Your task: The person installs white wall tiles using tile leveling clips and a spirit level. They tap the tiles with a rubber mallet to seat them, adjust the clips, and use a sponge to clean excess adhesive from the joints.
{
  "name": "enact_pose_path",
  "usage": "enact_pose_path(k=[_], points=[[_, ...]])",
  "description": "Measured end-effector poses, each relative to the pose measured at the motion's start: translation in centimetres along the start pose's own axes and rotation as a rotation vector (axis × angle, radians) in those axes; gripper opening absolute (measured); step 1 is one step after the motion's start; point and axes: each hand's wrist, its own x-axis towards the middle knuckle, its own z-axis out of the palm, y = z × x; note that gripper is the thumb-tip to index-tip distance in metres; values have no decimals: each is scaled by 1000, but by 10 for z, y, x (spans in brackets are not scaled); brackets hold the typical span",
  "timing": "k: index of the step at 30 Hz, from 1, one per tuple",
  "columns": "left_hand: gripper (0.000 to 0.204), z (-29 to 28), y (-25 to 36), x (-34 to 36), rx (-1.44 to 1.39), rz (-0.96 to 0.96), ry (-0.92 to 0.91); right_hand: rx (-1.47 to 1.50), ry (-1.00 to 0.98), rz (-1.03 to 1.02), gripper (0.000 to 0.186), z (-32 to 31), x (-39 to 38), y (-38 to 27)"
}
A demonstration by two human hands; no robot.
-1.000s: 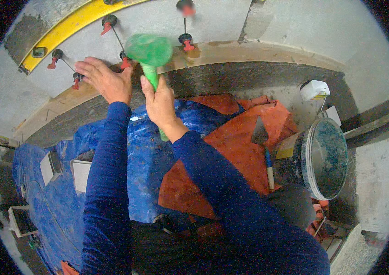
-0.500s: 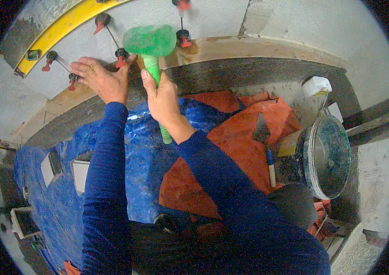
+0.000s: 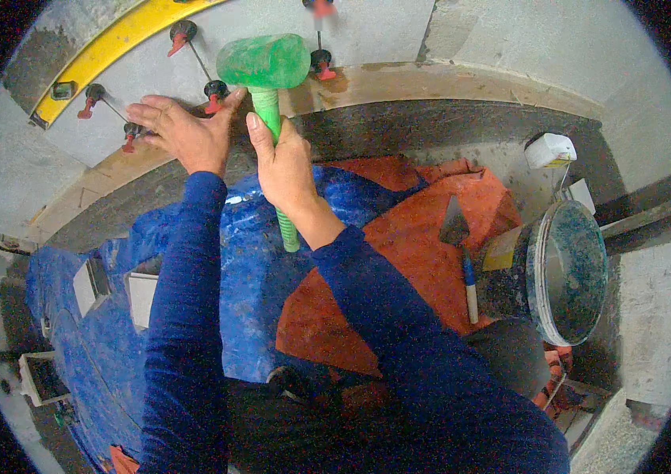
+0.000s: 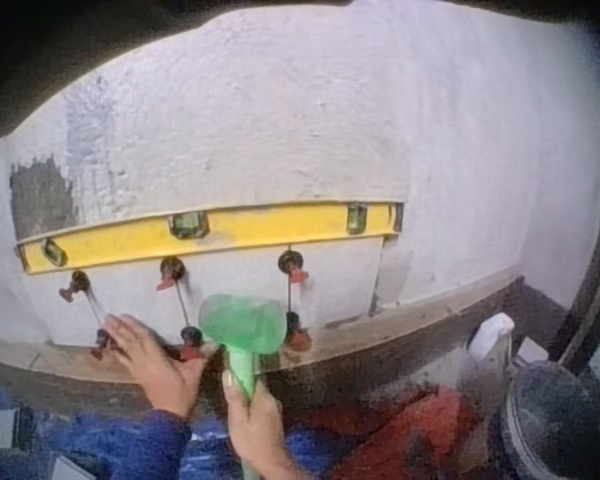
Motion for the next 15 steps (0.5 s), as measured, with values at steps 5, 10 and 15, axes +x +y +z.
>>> enact_pose_path(k=[5, 10, 15], points=[[149, 10, 11, 3, -36, -119, -15, -16, 2, 27, 40, -8, -7, -16], [149, 13, 9, 2, -64, -85, 23, 229, 171, -122, 36, -3, -19, -25], [149, 13, 8, 3, -63, -75, 19, -242, 105, -122, 40, -1, 0, -15]])
